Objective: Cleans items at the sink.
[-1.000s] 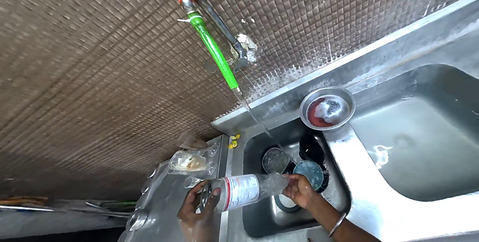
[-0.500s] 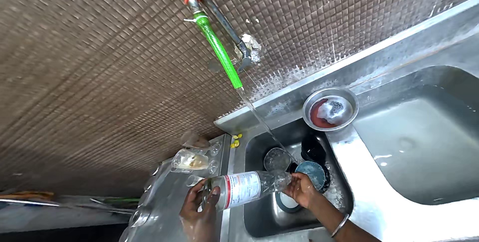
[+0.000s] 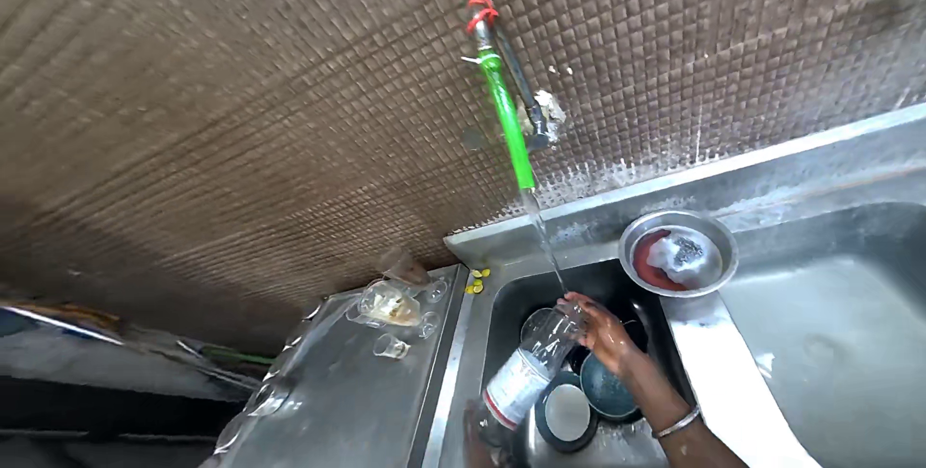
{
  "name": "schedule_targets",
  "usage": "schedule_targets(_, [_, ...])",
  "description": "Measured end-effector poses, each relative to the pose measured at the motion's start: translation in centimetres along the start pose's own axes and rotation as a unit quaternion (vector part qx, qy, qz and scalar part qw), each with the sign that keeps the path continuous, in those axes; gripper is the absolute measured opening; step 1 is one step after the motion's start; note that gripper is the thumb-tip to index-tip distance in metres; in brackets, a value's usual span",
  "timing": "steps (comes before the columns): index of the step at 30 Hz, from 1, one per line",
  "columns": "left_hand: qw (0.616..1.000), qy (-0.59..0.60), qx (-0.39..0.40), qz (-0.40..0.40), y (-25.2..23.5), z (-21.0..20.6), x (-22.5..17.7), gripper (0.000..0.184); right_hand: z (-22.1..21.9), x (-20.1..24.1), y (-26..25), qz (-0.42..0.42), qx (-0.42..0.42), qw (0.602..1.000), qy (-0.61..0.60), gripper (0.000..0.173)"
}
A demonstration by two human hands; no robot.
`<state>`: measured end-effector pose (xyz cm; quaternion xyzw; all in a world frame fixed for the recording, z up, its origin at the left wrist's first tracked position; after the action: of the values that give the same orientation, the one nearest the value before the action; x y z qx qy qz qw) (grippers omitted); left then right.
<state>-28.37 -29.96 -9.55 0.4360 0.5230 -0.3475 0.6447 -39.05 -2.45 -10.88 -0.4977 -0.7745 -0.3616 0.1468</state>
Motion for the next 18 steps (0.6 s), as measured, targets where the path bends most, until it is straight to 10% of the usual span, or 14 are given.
schedule_targets(10, [0.9,0.337,0.153,0.229,2.3,-9.6,9.4,0.078,-2.6,6.2,-2.4,0.096,-0.085,0.956,0.264,0.026])
schedule_targets(18, [0.847,0.358,0.25,0.303,3.3,-14.0,10.8,0.082,-3.0,9.1,-1.5,0.177,-0.133,0.923,0.315,0.021])
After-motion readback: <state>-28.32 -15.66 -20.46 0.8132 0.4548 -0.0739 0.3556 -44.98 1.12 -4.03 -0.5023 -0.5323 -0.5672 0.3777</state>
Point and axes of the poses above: each hand's wrist, its own y-axis away from the middle knuckle, its own z-axis out of the back of the hand, x = y × z, the point moved 10 cm from there along -y, towards the middle knuckle, and after that the axes turned 13 degrees about -z, right-handed, at the moved point
